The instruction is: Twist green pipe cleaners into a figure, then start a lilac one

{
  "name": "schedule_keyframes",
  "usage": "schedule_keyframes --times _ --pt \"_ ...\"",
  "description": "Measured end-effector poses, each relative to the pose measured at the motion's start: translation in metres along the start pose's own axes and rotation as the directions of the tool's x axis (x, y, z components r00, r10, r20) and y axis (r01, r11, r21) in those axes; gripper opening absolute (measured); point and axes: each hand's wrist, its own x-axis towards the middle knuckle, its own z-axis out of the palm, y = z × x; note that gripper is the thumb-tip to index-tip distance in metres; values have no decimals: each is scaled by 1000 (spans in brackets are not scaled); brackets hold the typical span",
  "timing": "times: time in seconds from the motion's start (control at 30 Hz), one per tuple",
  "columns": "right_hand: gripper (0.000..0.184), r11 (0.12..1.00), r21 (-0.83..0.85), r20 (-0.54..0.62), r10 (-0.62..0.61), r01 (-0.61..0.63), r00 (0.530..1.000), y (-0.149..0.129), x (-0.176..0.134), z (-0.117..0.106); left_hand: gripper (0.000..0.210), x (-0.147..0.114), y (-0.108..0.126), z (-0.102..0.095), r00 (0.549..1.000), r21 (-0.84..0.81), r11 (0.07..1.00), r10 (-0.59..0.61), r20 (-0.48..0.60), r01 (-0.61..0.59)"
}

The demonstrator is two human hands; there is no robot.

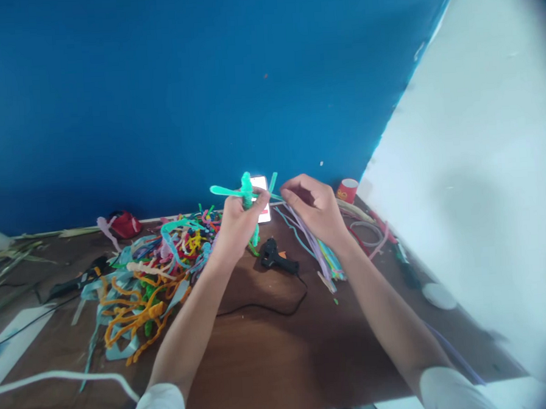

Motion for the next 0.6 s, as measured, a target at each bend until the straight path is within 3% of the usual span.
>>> schedule_keyframes --times 0.1,0.2,0.33,0.47,0.6 --pt "20 957 -159 21 -243 243 970 3 0 -3 23 4 -1 -6 992 -165 978 -123 20 124" --pt "35 890 -212 109 -388 403 915 8 0 -7 38 6 0 -10 983 -194 965 -165 78 177" --pt "44 845 -270 198 -420 461 886 12 0 -14 35 5 4 -13 968 -218 952 -176 178 213" --pt "40 802 -350 256 -416 484 873 13 0 -19 47 5 9 -13 955 -194 956 -172 240 221" --pt "37 752 -419 277 -428 510 860 12 -1 -20 44 4 9 -12 936 -209 941 -201 291 267"
